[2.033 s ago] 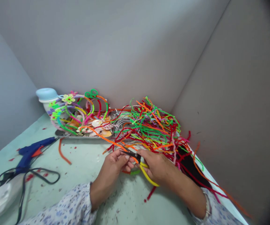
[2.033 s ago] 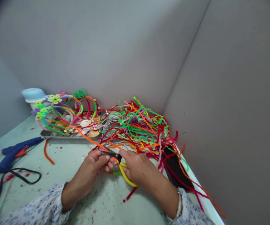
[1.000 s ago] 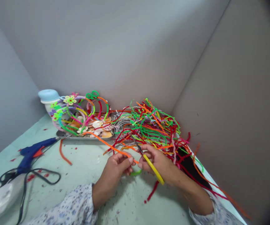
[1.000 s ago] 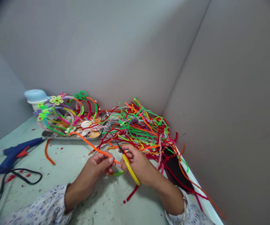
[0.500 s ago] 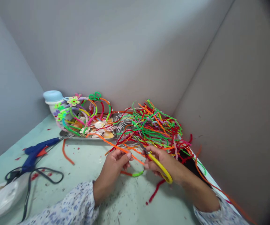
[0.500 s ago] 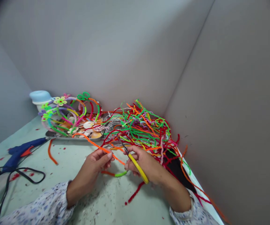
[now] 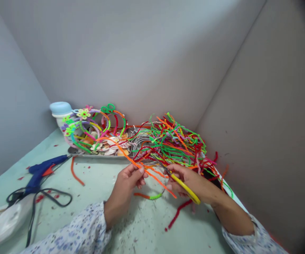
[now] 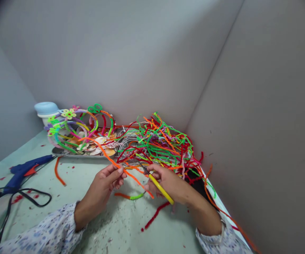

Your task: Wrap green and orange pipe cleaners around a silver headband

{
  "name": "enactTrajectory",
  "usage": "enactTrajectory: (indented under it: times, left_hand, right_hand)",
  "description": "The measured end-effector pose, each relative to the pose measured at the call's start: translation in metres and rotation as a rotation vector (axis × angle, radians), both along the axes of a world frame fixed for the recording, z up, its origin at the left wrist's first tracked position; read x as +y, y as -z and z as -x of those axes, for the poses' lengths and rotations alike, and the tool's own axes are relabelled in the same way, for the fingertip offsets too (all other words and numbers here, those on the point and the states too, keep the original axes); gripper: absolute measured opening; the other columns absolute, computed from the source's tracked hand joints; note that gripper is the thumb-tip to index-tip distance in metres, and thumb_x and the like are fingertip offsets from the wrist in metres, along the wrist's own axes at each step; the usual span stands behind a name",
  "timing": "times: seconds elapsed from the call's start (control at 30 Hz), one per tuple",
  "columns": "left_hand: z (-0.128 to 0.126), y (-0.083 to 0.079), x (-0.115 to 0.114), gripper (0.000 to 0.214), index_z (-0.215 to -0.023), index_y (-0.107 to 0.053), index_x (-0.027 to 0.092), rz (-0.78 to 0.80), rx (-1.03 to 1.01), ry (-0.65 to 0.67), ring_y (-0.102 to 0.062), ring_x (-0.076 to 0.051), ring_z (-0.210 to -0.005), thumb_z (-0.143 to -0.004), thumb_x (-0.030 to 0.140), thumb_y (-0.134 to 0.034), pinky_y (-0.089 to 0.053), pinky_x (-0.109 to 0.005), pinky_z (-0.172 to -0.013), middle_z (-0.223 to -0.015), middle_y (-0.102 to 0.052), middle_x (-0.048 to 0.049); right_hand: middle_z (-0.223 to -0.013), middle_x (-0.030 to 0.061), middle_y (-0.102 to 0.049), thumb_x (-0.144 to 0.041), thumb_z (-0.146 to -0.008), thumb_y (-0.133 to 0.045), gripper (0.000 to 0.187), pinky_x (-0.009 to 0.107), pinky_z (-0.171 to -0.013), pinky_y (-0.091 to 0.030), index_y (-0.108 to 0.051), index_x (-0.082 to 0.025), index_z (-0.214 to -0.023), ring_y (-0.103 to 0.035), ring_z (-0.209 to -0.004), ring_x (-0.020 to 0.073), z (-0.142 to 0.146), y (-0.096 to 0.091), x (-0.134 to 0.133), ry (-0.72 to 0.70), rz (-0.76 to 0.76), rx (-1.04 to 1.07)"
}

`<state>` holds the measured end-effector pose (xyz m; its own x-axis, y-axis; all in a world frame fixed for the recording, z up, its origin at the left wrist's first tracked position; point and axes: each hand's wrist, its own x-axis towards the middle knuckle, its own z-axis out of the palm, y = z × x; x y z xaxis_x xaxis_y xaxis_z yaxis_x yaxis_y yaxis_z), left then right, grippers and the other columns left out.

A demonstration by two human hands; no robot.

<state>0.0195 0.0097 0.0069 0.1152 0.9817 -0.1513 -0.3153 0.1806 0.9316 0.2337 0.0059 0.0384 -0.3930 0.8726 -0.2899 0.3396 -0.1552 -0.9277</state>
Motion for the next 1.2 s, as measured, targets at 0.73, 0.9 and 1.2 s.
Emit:
enactTrajectory:
  times: [0.73, 0.9, 1.2]
  left_hand:
    - [-0.003, 0.002, -0.003, 0.021, -0.079, -0.062, 0.015, 0.028, -0.023, 0.094, -0.052, -0.007, -0.054, -0.075, 0.033, -0.072, -0.04, -0.018, -0.054, -0.068, -0.064, 0.0001]
    - [-0.002, 0.002, 0.0, 0.02, -0.081, -0.061, 0.015, 0.017, -0.037, 0.07, -0.051, -0.006, -0.054, -0.077, 0.032, -0.071, -0.04, -0.017, -0.054, -0.068, -0.064, 0.0009]
    - [-0.004, 0.001, -0.002, 0.021, -0.08, -0.058, 0.015, 0.035, -0.04, 0.115, -0.05, -0.006, -0.052, -0.078, 0.032, -0.07, -0.039, -0.017, -0.052, -0.066, -0.063, 0.0012]
  right_hand:
    - [-0.062, -0.0087, -0.043, -0.027, -0.074, -0.063, 0.03, 0.018, -0.038, -0.022, -0.046, -0.023, -0.099, -0.029, -0.042, 0.0042, 0.003, 0.008, -0.003, -0.065, 0.178, 0.158]
    - [-0.068, -0.0086, -0.046, -0.023, -0.072, -0.066, 0.033, 0.018, -0.041, -0.023, -0.048, -0.023, -0.101, -0.028, -0.043, 0.0032, -0.005, 0.01, -0.002, -0.149, 0.145, 0.196]
    - [-0.07, -0.006, -0.051, -0.038, -0.075, -0.072, 0.04, 0.017, -0.041, -0.024, -0.05, -0.02, -0.103, -0.033, -0.046, 0.0033, 0.002, 0.009, -0.002, -0.102, 0.069, 0.129]
